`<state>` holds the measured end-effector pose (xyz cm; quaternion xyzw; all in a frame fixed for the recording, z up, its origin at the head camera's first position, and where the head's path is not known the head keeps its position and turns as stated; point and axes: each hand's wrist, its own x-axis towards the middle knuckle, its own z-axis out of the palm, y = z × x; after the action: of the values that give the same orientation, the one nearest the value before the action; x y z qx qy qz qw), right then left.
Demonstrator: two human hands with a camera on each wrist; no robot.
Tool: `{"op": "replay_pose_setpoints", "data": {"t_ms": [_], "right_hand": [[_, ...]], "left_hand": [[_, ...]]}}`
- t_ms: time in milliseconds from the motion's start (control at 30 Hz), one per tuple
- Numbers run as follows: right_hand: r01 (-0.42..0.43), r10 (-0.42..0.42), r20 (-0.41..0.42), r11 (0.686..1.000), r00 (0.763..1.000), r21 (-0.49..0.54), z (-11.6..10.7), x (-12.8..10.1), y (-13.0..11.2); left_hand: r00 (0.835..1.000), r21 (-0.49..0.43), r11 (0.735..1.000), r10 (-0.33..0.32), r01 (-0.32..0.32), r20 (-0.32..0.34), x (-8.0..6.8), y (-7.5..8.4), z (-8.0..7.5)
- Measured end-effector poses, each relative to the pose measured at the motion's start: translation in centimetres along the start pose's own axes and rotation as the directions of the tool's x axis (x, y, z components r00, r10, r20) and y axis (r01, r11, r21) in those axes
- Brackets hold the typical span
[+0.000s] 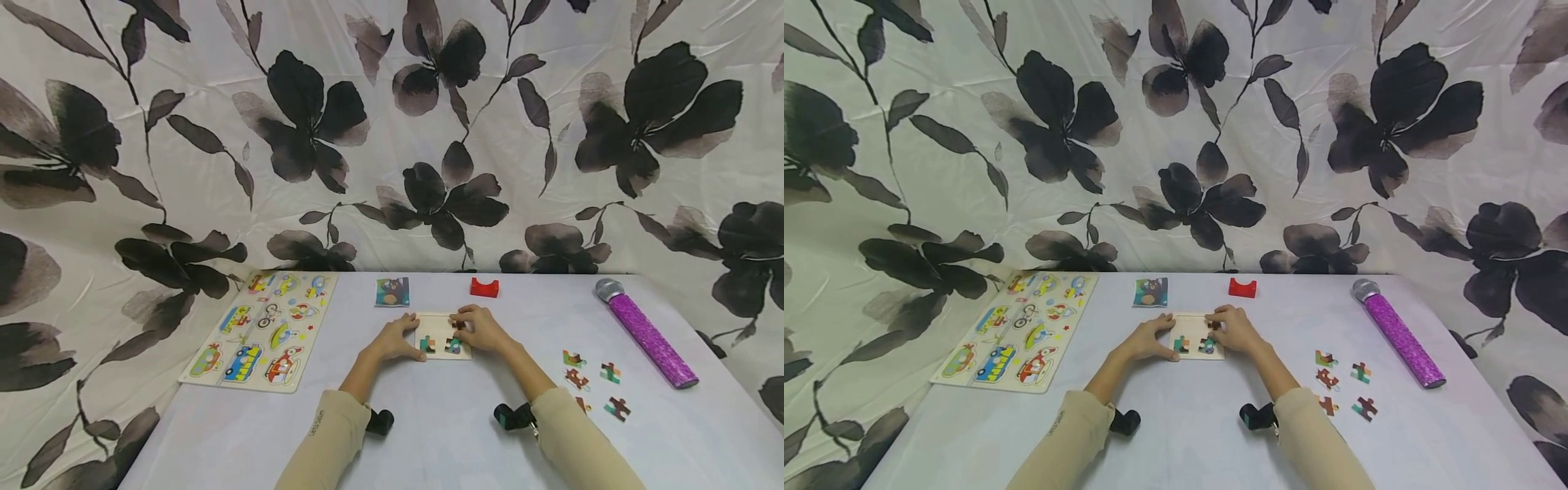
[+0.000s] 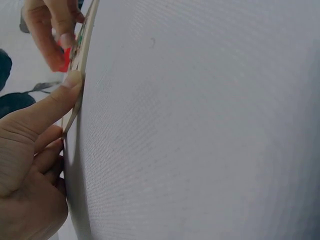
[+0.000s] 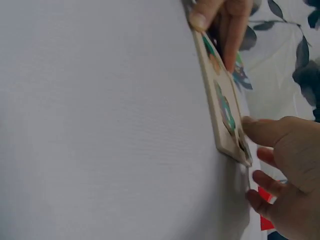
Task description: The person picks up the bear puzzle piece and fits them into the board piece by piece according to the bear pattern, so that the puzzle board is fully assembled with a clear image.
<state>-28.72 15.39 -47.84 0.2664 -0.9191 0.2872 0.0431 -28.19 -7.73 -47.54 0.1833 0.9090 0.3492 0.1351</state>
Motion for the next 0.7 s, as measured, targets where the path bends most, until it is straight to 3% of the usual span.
{"op": "replay_pose_setpoints", "data": {"t_ms": [133,333,700], "right_hand": [[-0.001,-0.001,-0.019,0.996,1.000,-0.093,0.5,-0.6,-1.3],[0.020,-0.008,0.061,0.982,0.998,-0.187,0.7,-1.7,-3.0],[-0.042,0.068,0.187,0.989,0.980,-0.142,-0.8,-1.7,-2.0]], "left_hand": [[1.000,0.006,1.000,-0.004,0.004,0.008,0.1,-0.1,0.1],[1.000,0.005,1.000,-0.008,0.008,0.003,0.1,0.0,0.0],[1.000,0.000,1.000,-0.010,0.010,-0.005,0.1,0.0,0.1]]}}
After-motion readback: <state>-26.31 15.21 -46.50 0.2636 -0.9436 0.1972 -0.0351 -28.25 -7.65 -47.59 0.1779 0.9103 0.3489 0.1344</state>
